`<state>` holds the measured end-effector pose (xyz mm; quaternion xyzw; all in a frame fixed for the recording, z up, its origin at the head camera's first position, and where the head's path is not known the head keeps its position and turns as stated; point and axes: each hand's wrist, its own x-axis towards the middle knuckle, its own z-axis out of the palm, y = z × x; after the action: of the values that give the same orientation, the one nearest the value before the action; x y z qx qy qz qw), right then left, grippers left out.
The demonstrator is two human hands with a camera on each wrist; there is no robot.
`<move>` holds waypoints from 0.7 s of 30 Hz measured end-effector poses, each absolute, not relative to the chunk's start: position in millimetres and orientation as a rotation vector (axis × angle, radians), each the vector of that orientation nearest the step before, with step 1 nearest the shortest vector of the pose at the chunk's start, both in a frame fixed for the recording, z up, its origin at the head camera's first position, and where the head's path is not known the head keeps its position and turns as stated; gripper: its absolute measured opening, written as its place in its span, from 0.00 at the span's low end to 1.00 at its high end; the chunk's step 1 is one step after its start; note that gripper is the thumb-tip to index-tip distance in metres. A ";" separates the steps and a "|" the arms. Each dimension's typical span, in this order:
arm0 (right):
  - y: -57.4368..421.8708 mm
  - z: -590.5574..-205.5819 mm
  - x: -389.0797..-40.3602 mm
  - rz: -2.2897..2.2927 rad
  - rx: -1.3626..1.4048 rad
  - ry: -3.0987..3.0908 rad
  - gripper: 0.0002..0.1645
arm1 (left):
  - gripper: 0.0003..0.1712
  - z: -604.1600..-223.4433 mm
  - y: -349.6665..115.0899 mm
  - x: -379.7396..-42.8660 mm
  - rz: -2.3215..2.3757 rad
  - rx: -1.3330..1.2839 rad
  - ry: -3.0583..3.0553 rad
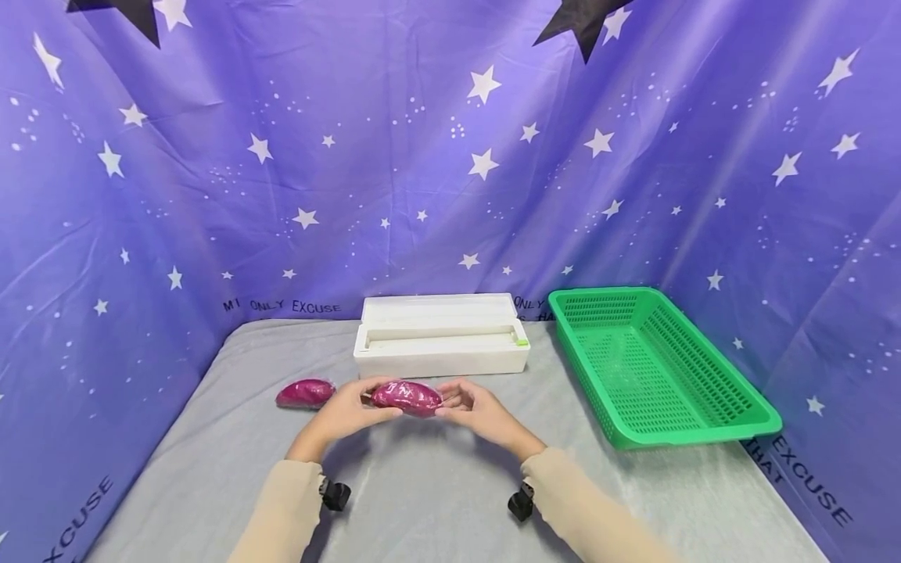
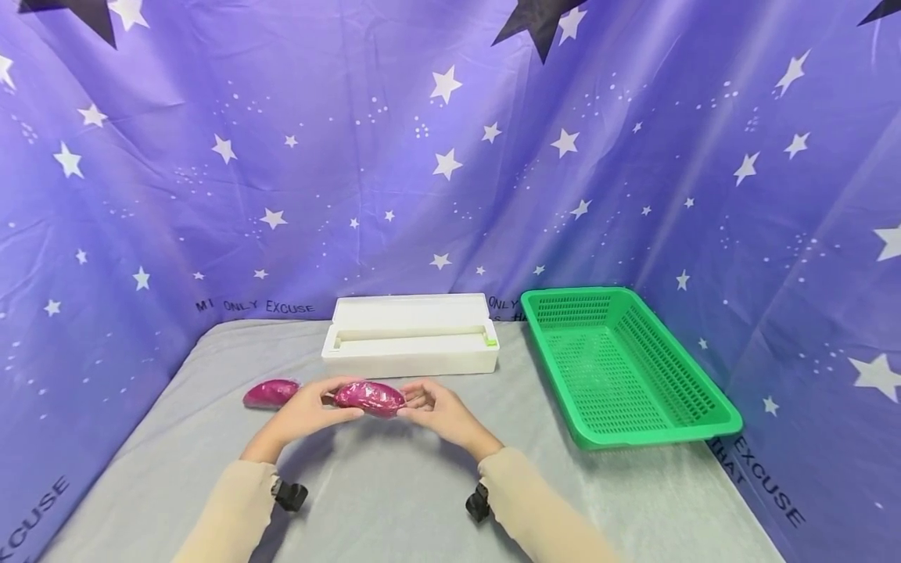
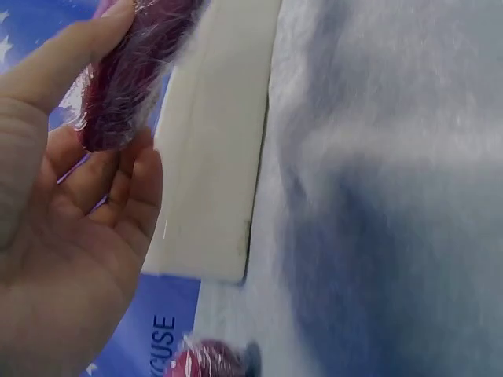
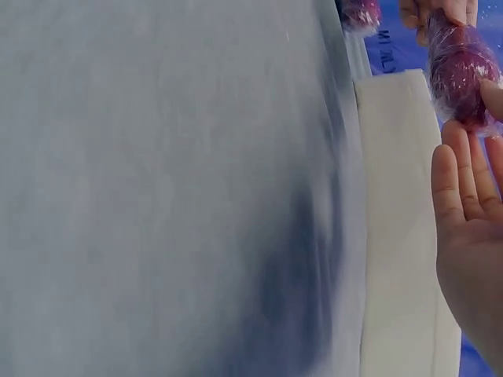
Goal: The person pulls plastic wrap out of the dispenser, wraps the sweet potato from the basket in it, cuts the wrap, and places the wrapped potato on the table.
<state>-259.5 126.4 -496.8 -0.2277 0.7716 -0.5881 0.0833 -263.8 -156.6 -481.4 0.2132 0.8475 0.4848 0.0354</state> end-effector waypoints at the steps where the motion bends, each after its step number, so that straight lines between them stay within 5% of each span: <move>1: 123.5 -497.9 -259.5 -1.752 -0.682 2.297 0.25 | 0.32 -481.4 -160.2 -262.8 1.473 0.632 2.609; 8: 95.9 -503.7 -258.2 -1.822 -0.640 2.245 0.27 | 0.31 -487.1 -190.8 -256.5 1.476 0.609 2.577; 21: 30.8 -510.5 -250.1 -1.878 -0.575 2.314 0.15 | 0.23 -494.1 -251.3 -240.2 1.635 0.393 2.571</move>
<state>-250.1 30.8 -510.5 -0.1891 0.7614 -0.6178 0.0532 -240.2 -251.3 -494.1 0.1278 0.8364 0.5319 0.0346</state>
